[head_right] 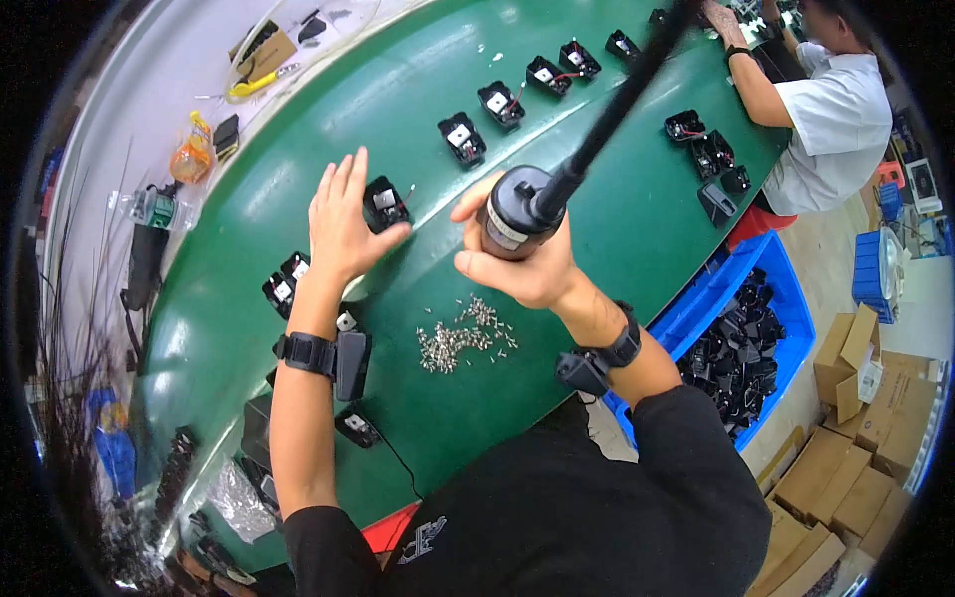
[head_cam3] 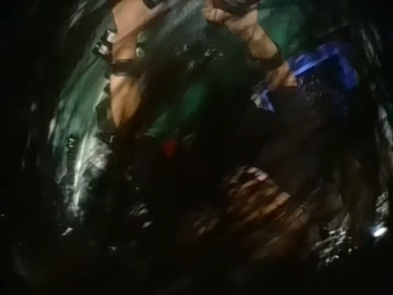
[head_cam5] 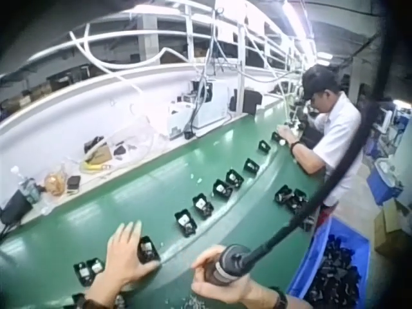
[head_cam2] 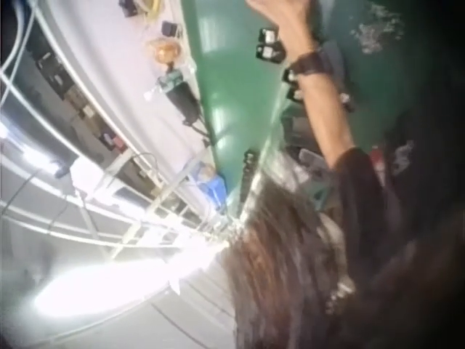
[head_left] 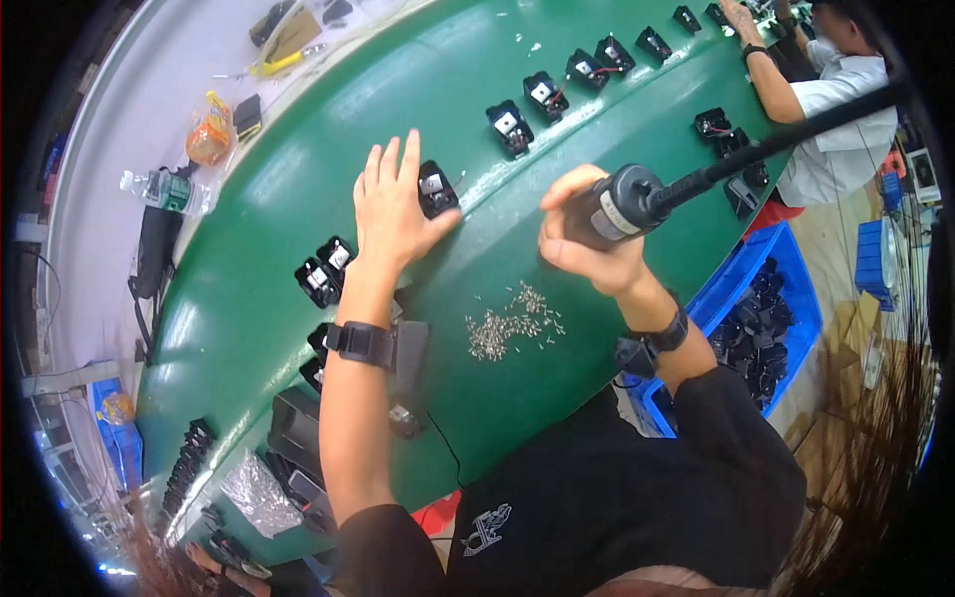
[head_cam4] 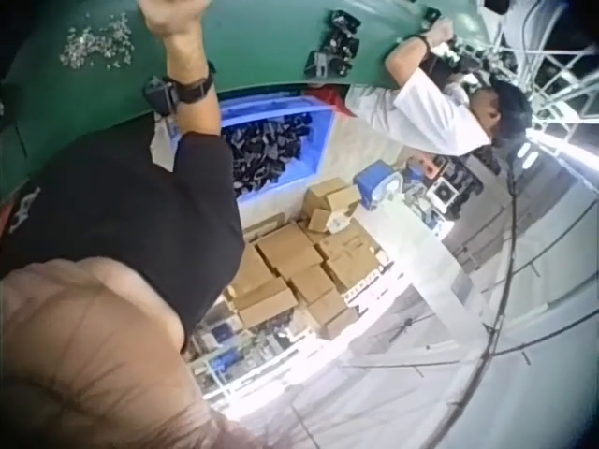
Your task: Assembling small electronic components using an electric screwdriver on a production line.
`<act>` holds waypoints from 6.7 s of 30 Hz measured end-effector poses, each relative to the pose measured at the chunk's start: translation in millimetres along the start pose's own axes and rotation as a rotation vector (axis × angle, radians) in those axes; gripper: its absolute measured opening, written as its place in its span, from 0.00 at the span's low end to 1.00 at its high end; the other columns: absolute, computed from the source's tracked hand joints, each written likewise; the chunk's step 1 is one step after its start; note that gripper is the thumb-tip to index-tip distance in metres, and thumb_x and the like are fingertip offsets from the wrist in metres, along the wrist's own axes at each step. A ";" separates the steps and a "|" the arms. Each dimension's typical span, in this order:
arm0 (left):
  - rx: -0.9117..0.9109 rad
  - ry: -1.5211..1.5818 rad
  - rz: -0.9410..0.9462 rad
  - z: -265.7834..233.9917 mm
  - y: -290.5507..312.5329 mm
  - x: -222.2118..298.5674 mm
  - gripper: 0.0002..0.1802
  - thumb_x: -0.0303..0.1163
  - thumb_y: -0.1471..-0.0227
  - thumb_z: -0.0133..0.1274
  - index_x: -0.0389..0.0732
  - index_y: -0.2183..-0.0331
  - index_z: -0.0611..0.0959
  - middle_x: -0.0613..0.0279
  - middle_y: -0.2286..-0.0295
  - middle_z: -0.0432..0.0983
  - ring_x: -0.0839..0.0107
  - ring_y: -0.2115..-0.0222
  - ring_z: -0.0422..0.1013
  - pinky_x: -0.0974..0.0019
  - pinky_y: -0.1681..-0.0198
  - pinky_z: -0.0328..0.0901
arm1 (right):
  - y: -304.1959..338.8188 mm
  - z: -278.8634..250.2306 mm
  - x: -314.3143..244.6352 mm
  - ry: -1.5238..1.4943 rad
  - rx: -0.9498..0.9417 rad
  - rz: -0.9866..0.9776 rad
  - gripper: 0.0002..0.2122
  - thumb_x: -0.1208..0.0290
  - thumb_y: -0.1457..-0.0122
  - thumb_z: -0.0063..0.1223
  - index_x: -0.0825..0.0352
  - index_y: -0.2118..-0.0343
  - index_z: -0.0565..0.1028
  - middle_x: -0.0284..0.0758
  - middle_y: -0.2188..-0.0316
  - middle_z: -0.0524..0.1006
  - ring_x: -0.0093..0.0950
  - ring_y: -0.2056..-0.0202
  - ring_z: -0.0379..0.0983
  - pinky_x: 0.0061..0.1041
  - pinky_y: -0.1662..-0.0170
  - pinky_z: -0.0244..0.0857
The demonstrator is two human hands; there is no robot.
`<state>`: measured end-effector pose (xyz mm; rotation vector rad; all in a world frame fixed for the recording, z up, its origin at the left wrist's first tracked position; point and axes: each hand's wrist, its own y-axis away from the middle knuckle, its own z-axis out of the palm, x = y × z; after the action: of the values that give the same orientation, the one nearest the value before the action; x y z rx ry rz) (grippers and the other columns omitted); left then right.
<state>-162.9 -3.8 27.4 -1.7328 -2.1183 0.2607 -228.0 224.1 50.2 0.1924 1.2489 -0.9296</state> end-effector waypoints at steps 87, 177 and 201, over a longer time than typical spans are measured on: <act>0.014 2.354 -0.881 18.1 44.6 106.6 0.17 0.46 0.42 0.49 0.42 0.71 0.78 0.68 0.81 0.72 0.80 0.85 0.64 0.77 0.83 0.56 | -11.5 29.6 -29.0 -0.019 0.020 -0.570 0.17 0.76 0.47 0.56 0.59 0.56 0.63 0.30 0.75 0.68 0.26 0.73 0.68 0.32 0.63 0.63; -0.178 0.342 -0.040 47.5 -53.2 8.8 0.21 0.42 0.70 0.64 0.41 0.72 0.81 0.51 0.76 0.78 0.51 0.73 0.74 0.54 0.68 0.69 | -126.2 -7.6 80.6 0.337 0.124 -0.337 0.05 0.81 0.57 0.56 0.70 0.75 0.72 0.30 0.80 0.74 0.18 0.77 0.71 0.20 0.72 0.67; -0.009 -0.079 -0.015 6.5 11.4 -5.3 0.35 0.47 0.71 0.64 0.42 0.57 0.78 0.55 0.63 0.77 0.60 0.60 0.72 0.54 0.53 0.59 | 4.1 6.0 23.0 0.154 0.107 -0.189 0.14 0.87 0.54 0.54 0.71 0.62 0.69 0.26 0.79 0.69 0.13 0.80 0.62 0.15 0.77 0.56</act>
<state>-154.5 -5.8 16.2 -1.7377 -2.1912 0.3208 -220.4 211.8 30.9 0.2372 1.3772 -1.1634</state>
